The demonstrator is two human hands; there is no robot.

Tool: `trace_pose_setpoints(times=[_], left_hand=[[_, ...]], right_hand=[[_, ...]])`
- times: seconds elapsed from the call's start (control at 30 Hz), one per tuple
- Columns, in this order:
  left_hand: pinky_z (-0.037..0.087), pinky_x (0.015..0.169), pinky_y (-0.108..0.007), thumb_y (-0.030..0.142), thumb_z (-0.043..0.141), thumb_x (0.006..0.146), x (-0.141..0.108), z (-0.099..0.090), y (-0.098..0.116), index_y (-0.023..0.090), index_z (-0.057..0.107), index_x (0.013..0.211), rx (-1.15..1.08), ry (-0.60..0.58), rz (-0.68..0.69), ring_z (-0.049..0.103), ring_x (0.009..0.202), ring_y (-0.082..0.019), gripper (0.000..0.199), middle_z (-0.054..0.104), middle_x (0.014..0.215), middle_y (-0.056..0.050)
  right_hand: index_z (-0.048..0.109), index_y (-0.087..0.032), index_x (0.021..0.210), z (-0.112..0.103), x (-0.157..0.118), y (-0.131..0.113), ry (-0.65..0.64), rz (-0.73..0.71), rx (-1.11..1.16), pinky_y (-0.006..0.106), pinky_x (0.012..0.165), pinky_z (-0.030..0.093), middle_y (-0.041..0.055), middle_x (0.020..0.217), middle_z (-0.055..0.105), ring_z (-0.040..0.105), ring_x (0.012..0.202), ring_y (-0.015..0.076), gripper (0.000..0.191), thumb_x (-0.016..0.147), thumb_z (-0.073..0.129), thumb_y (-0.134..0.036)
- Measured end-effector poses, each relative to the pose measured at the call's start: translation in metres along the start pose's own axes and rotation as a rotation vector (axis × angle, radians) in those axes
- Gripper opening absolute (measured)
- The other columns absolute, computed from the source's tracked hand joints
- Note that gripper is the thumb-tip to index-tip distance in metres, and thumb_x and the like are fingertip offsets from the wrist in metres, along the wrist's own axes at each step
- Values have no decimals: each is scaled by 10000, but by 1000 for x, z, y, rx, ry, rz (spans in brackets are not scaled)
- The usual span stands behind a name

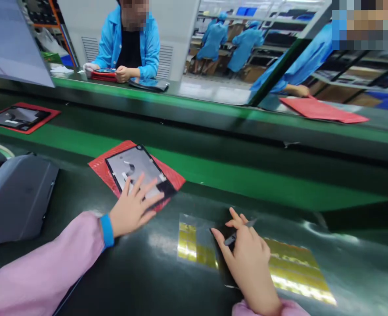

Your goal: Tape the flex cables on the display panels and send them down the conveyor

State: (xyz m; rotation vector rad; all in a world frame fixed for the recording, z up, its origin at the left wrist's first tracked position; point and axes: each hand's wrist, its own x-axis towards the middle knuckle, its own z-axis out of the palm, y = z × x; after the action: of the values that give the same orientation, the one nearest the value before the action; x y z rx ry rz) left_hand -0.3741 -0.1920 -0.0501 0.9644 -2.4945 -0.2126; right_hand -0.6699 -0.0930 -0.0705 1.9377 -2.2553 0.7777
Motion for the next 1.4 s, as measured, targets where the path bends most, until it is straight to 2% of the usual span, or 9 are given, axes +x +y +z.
trace_pose_setpoints(times=[0.17, 0.27, 0.37, 0.47, 0.57, 0.67, 0.83, 1.17, 1.4], left_hand=[[99, 1149, -713, 336, 532, 970, 99, 18, -57, 188, 429, 1414, -153, 268, -148, 132, 1495, -413, 479, 322, 1555, -191], [116, 1201, -611, 347, 373, 1022, 121, 20, -73, 137, 320, 1441, -228, 366, -145, 177, 1495, -331, 471, 319, 1518, -228], [221, 1198, -556, 336, 394, 1007, 100, 18, -52, 139, 447, 1347, -289, 293, 7, 245, 1474, -316, 396, 415, 1465, -205], [347, 1166, -450, 303, 501, 964, 53, 12, -7, 199, 604, 1203, -317, 89, 226, 380, 1422, -268, 280, 561, 1378, -111], [362, 1148, -513, 307, 569, 950, 5, 2, 32, 197, 582, 1285, -274, -188, 295, 323, 1458, -320, 353, 473, 1491, -130], [325, 1152, -567, 361, 572, 964, -24, -5, 48, 232, 538, 1364, -190, -333, 287, 313, 1462, -344, 422, 404, 1549, -134], [282, 1171, -564, 383, 531, 985, -32, -8, 46, 261, 525, 1392, -156, -371, 270, 330, 1454, -345, 425, 398, 1555, -134], [261, 1172, -565, 383, 555, 974, -29, -8, 47, 252, 542, 1379, -186, -359, 273, 334, 1450, -355, 426, 405, 1546, -150], [266, 1162, -592, 377, 572, 966, -29, -6, 45, 251, 544, 1379, -214, -359, 272, 333, 1448, -372, 433, 403, 1546, -158]], right_hand=[[522, -248, 813, -5, 1, -8, 3, -84, 176, 580, 918, 445, 186, 1282, 657, 612, 1178, 399, 455, 941, 427, -674], [469, -252, 702, -20, -2, -21, -86, -66, 576, 481, 862, 503, 125, 987, 768, 700, 1017, 322, 433, 994, 444, -571], [567, -247, 914, -26, -7, -31, -167, 56, 962, 388, 647, 544, 58, 677, 717, 709, 679, 262, 510, 985, 312, -683], [542, -242, 1113, -22, -9, -36, -178, 237, 1164, 301, 493, 502, 22, 714, 687, 651, 549, 201, 455, 961, 441, -658], [566, -210, 1103, -20, -9, -41, -210, 386, 1175, 273, 469, 510, 64, 826, 697, 658, 579, 182, 388, 938, 579, -562], [600, -181, 1062, -21, -10, -44, -273, 433, 1080, 263, 410, 483, 70, 776, 693, 597, 455, 151, 487, 845, 681, -609], [540, -203, 813, -19, -18, -45, -326, 450, 933, 191, 343, 342, -46, 492, 525, 429, 321, 82, 484, 796, 702, -659], [497, -213, 750, -15, -22, -50, -251, 484, 840, 172, 336, 288, -46, 494, 512, 390, 328, 65, 473, 824, 678, -645], [515, -202, 738, -15, -17, -51, -316, 461, 847, 161, 306, 257, -27, 498, 548, 383, 287, 56, 501, 797, 688, -668]])
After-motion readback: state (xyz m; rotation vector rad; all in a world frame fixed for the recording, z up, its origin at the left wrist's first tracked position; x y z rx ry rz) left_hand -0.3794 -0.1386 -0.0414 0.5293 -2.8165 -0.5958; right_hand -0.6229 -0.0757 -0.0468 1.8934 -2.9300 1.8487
